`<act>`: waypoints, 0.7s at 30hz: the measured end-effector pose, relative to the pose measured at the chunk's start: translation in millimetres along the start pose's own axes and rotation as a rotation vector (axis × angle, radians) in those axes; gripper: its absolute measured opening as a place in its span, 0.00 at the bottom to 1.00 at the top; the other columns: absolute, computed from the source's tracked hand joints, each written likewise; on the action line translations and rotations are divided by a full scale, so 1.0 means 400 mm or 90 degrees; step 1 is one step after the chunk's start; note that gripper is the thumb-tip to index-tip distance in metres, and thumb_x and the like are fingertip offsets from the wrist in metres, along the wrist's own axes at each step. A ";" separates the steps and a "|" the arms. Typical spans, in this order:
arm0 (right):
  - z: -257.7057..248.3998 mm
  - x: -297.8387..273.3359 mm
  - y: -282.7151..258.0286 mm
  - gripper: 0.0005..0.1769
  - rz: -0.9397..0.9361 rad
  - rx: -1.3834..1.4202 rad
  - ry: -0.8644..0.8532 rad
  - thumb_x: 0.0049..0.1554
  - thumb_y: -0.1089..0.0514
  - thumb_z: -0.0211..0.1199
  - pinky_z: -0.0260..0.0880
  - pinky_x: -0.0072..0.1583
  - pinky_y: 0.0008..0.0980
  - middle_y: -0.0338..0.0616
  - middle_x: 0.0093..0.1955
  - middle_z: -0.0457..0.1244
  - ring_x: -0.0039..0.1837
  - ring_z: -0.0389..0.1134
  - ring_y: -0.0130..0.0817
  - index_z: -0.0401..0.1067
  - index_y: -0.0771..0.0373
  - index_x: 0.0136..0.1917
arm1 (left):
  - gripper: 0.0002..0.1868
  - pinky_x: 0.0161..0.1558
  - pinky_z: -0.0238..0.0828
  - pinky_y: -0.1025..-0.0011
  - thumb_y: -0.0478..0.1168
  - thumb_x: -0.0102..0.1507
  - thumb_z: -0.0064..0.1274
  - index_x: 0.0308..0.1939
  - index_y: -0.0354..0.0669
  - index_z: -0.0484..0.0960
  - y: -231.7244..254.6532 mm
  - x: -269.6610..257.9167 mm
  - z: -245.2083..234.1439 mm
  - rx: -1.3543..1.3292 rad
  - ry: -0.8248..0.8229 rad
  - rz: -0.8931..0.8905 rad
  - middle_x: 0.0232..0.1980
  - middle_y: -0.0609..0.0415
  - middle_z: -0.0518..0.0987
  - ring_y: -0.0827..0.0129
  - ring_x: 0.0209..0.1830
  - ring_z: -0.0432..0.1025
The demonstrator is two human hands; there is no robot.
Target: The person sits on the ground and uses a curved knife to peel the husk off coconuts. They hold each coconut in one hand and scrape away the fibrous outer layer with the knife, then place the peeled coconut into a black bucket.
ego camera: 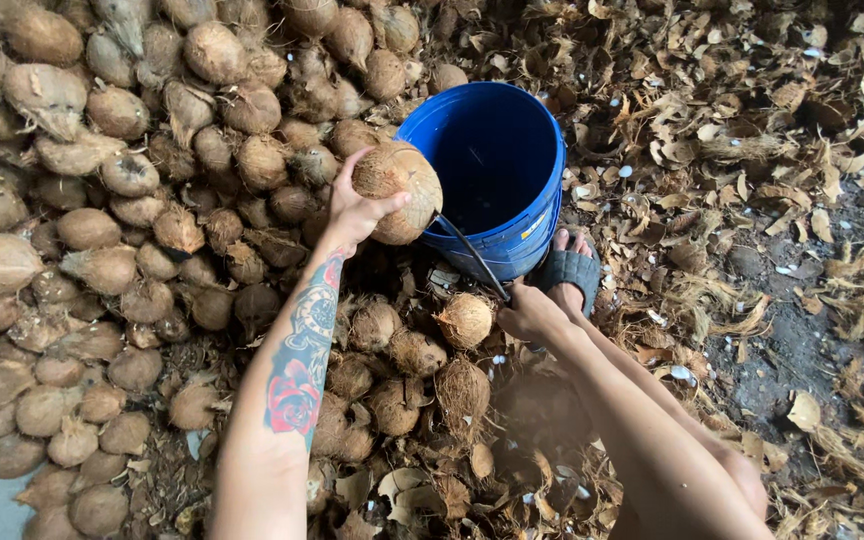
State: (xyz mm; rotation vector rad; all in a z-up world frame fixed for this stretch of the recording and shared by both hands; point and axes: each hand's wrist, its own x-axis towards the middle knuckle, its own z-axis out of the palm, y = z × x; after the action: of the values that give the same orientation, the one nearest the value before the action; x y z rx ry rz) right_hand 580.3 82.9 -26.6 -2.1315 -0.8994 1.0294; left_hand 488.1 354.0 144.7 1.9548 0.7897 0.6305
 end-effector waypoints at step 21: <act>-0.048 0.008 0.027 0.32 0.028 -0.195 -0.026 0.48 0.35 0.62 0.72 0.64 0.53 0.53 0.49 0.74 0.61 0.75 0.52 0.77 0.54 0.59 | 0.56 0.66 0.68 0.57 0.48 0.33 0.85 0.67 0.62 0.80 0.031 0.005 0.056 -0.032 0.037 0.021 0.62 0.47 0.80 0.58 0.65 0.76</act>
State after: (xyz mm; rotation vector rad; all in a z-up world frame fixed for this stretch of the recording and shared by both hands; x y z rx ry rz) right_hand 601.2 75.0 -25.9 -2.3974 -1.0946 1.0133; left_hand 508.5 338.4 145.7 1.9153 0.7712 0.7237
